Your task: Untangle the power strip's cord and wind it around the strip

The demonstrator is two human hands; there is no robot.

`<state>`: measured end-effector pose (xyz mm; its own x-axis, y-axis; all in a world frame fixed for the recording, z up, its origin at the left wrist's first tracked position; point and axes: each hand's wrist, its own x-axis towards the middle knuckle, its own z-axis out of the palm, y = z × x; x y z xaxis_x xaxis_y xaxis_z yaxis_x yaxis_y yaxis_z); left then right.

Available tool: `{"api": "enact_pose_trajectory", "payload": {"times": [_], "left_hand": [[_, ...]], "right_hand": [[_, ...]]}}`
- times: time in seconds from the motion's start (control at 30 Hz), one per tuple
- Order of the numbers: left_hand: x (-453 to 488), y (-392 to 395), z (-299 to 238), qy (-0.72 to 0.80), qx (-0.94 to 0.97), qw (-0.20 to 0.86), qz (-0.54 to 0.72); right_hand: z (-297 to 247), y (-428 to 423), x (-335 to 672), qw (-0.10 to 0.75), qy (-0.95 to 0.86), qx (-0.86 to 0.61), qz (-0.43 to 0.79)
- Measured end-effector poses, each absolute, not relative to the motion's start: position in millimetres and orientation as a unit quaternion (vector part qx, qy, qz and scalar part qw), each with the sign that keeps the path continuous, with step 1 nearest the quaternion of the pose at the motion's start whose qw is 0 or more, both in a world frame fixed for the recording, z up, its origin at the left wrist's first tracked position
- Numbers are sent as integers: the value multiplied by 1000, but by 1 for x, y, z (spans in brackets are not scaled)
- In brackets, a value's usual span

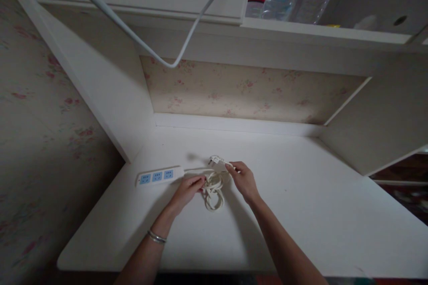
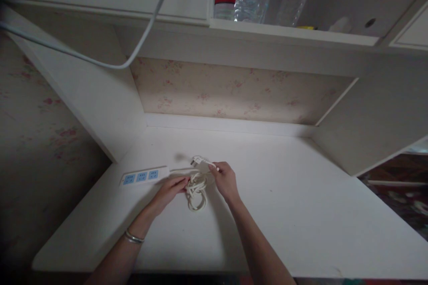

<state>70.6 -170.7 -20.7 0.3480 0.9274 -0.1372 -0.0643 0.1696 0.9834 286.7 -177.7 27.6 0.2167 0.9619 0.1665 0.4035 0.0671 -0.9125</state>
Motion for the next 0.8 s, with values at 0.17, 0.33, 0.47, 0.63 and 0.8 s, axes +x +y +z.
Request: {"api": "enact_pose_trajectory", "payload": {"times": [0.17, 0.33, 0.47, 0.63, 0.8], "left_hand": [[70, -173, -13, 422, 505, 646, 387], [69, -173, -13, 419, 501, 652, 385], [69, -172, -16, 419, 505, 654, 377], [70, -171, -13, 407, 503, 663, 377], [70, -174, -6, 395, 487, 675, 388]], "right_hand": [[30, -182, 287, 467, -541, -605, 351], [26, -184, 287, 487, -519, -624, 323], [22, -183, 283, 518, -503, -595, 353], [15, -180, 271, 549, -452, -548, 440], [-4, -174, 260, 496, -473, -560, 466]]}}
